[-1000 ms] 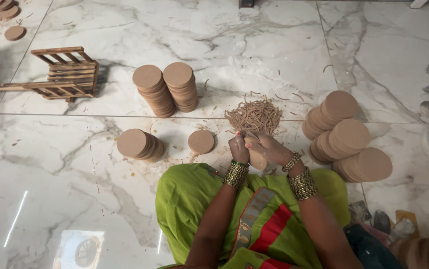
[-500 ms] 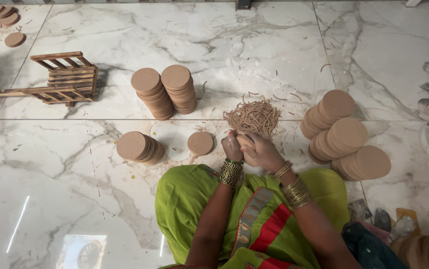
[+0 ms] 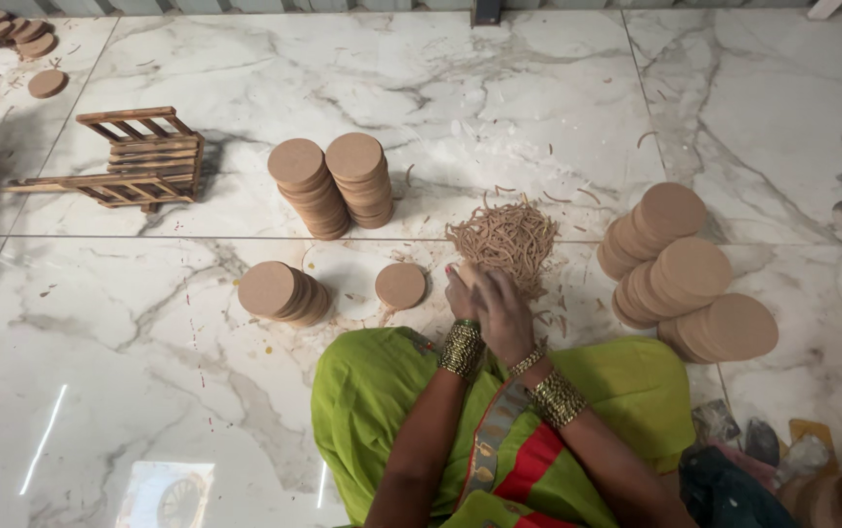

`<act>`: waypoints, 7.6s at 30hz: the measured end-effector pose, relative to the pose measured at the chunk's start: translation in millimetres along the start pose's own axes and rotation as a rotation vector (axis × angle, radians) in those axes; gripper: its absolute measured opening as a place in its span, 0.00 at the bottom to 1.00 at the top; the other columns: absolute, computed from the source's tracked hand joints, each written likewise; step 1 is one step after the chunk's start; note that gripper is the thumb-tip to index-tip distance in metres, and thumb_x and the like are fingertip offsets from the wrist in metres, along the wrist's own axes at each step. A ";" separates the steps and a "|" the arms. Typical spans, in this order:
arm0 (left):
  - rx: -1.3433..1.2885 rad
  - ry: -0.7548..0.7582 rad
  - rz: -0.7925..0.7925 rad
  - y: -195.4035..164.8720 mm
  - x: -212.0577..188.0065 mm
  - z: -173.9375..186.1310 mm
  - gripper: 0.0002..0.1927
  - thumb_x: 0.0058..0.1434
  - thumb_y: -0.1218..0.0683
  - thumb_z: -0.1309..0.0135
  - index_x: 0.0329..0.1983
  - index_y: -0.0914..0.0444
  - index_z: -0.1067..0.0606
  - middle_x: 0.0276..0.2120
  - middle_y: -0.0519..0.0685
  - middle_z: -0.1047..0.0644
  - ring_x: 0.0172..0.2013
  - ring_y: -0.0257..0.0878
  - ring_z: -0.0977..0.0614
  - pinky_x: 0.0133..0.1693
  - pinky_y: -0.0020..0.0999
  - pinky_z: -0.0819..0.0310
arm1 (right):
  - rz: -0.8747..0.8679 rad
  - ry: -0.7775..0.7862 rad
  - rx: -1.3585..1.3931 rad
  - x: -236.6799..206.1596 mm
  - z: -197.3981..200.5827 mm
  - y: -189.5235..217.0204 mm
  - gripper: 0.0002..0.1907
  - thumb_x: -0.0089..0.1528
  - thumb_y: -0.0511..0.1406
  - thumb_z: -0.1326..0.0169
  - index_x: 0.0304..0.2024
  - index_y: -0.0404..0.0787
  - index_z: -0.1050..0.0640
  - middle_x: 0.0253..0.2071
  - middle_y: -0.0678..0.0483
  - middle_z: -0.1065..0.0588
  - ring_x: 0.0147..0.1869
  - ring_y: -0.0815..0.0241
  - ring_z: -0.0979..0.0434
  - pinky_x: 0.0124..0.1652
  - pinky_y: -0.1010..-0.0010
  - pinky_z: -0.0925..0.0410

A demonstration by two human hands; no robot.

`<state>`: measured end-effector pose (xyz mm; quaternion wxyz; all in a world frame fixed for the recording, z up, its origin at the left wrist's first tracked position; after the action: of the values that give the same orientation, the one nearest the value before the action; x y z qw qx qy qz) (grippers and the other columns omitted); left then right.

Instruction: The person sits on the floor and stacks round wooden discs into tall piles, picking discs one at a time from loose piles and adding them to stacks on either side. Wood shavings and small wooden racks lie on the floor around the work area.

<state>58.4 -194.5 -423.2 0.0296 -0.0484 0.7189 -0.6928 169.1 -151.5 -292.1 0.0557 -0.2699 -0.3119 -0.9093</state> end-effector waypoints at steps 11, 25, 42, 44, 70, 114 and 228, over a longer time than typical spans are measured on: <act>-0.514 0.088 -0.058 -0.1 -13.0 -1.0 0.29 0.76 0.43 0.70 0.30 0.66 0.29 0.20 0.49 0.24 0.20 0.38 0.24 0.23 0.32 0.29 | -0.221 0.305 0.139 11.2 -11.3 -29.7 0.24 0.66 0.43 0.40 0.62 0.43 0.27 0.53 0.43 0.24 0.54 0.44 0.22 0.52 0.57 0.28; -0.503 0.110 -0.115 -3.3 -12.7 4.2 0.32 0.79 0.44 0.67 0.27 0.69 0.27 0.22 0.46 0.26 0.24 0.33 0.29 0.28 0.30 0.34 | -0.338 0.403 0.413 12.7 -16.2 -47.4 0.26 0.65 0.44 0.41 0.60 0.36 0.27 0.52 0.46 0.23 0.57 0.55 0.22 0.56 0.66 0.30; -0.590 -0.108 0.190 16.8 -0.2 4.1 0.25 0.75 0.47 0.64 0.29 0.67 0.28 0.24 0.50 0.23 0.24 0.37 0.22 0.28 0.32 0.27 | -0.667 0.232 1.031 -12.9 -11.1 -75.7 0.31 0.66 0.34 0.41 0.72 0.37 0.29 0.55 0.48 0.24 0.51 0.58 0.31 0.47 0.65 0.35; -0.546 -0.159 0.182 19.2 0.3 6.5 0.24 0.74 0.48 0.64 0.29 0.67 0.28 0.25 0.50 0.22 0.25 0.38 0.21 0.29 0.33 0.26 | -0.325 0.133 0.687 -10.1 1.2 -63.6 0.32 0.61 0.32 0.39 0.69 0.37 0.30 0.63 0.47 0.27 0.63 0.57 0.30 0.57 0.66 0.35; 1.169 -0.093 0.606 42.4 44.4 9.4 0.61 0.50 0.35 0.34 0.79 0.44 0.59 0.78 0.55 0.59 0.74 0.65 0.53 0.64 0.71 0.48 | -0.797 -1.179 -0.140 -176.4 298.0 -316.1 0.26 0.57 0.27 0.37 0.58 0.31 0.25 0.41 0.51 0.21 0.34 0.63 0.21 0.30 0.70 0.28; -0.367 0.104 -0.097 -7.7 -32.9 -41.0 0.17 0.75 0.48 0.56 0.37 0.65 0.28 0.30 0.50 0.24 0.29 0.36 0.25 0.30 0.34 0.28 | -0.294 0.268 0.116 18.7 9.4 -55.6 0.28 0.66 0.46 0.47 0.66 0.42 0.32 0.55 0.42 0.27 0.55 0.41 0.24 0.51 0.53 0.29; 0.616 -0.198 -0.265 -87.3 29.5 126.4 0.11 0.68 0.46 0.44 0.45 0.55 0.20 0.35 0.47 0.16 0.37 0.42 0.15 0.39 0.40 0.24 | -0.584 -0.785 -0.581 -176.3 294.5 -276.5 0.29 0.71 0.36 0.49 0.73 0.32 0.35 0.75 0.38 0.35 0.79 0.37 0.42 0.74 0.47 0.55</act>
<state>45.5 -326.4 -340.2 0.0221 -0.1970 0.4570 -0.8671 378.4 233.5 -339.0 -0.3948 -0.4943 -0.1080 -0.7669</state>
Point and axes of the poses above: each hand's wrist, its own x-axis towards the middle knuckle, its own z-axis out of the back of the hand, y = z × x, the point moved 5 cm from there along x, towards the middle knuckle
